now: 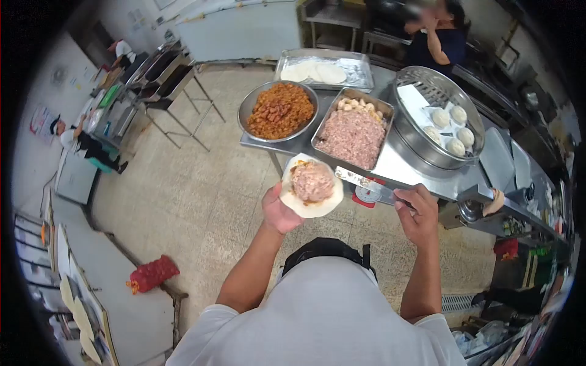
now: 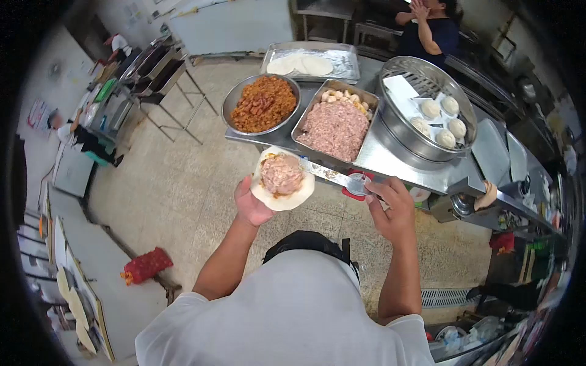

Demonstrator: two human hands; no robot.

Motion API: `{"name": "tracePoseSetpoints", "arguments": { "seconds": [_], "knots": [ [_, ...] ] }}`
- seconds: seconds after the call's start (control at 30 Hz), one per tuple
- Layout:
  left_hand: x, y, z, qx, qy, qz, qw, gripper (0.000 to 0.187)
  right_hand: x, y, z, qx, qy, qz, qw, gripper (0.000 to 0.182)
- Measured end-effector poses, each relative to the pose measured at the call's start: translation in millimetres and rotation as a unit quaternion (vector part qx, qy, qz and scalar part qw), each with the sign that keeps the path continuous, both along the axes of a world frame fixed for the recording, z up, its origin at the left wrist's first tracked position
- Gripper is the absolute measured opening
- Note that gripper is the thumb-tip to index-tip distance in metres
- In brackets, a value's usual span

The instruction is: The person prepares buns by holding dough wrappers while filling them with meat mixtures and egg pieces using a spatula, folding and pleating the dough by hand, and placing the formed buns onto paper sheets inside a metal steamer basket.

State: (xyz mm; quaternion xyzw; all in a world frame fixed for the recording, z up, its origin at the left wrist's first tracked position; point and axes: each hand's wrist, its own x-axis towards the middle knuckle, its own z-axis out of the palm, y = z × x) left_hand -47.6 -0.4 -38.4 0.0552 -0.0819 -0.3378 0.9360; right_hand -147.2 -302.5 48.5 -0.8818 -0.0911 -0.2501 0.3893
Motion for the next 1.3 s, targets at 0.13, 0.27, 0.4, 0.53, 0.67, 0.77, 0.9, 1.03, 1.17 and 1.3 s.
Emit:
{"name": "tracePoseSetpoints", "arguments": {
  "seconds": [0.13,0.27,0.4,0.53,0.67,0.77,0.9,1.03,1.17,1.3],
  "knots": [
    [12.0,-27.3,-4.3,0.087,0.015,-0.008,0.996,0.077,25.8,-11.0,-3.6,-0.020,-0.001,0.090,0.996,0.022],
    [10.6,-40.4,-13.1,0.147,0.033,0.034,0.988,0.074,46.6,-22.0,-14.6,-0.109,0.096,0.089,0.985,0.026],
    [0.4,-38.1,-21.9,0.106,0.069,0.032,0.991,0.071,58.5,-38.8,-8.8,-0.026,0.077,0.116,0.990,0.026],
    [4.9,-41.2,-18.2,0.104,0.076,0.050,0.990,0.072,77.8,-29.1,-24.6,-0.094,0.064,0.186,0.976,0.024],
    [20.7,-35.8,-3.2,0.135,0.058,0.084,0.985,0.074,96.3,-22.5,-6.9,-0.108,0.033,0.126,0.986,0.026],
    [34.9,-20.2,11.7,-0.046,0.052,0.105,0.992,0.076,108.5,-16.0,8.6,-0.035,0.037,0.089,0.995,0.024],
    [71.3,11.3,-13.4,0.064,0.061,0.060,0.994,0.076,126.9,12.2,2.4,-0.034,0.074,0.079,0.994,0.019],
    [82.7,24.7,-23.9,0.088,0.055,0.053,0.993,0.074,139.4,54.7,-12.1,-0.083,0.101,0.102,0.986,0.019],
    [102.2,39.3,-31.9,0.099,0.050,0.025,0.993,0.073,144.9,58.7,-5.7,-0.101,0.127,0.079,0.984,0.020],
    [103.7,47.9,-21.0,0.066,0.052,0.081,0.993,0.075,149.2,27.6,10.2,-0.081,0.152,-0.013,0.985,0.019]
  ]
}}
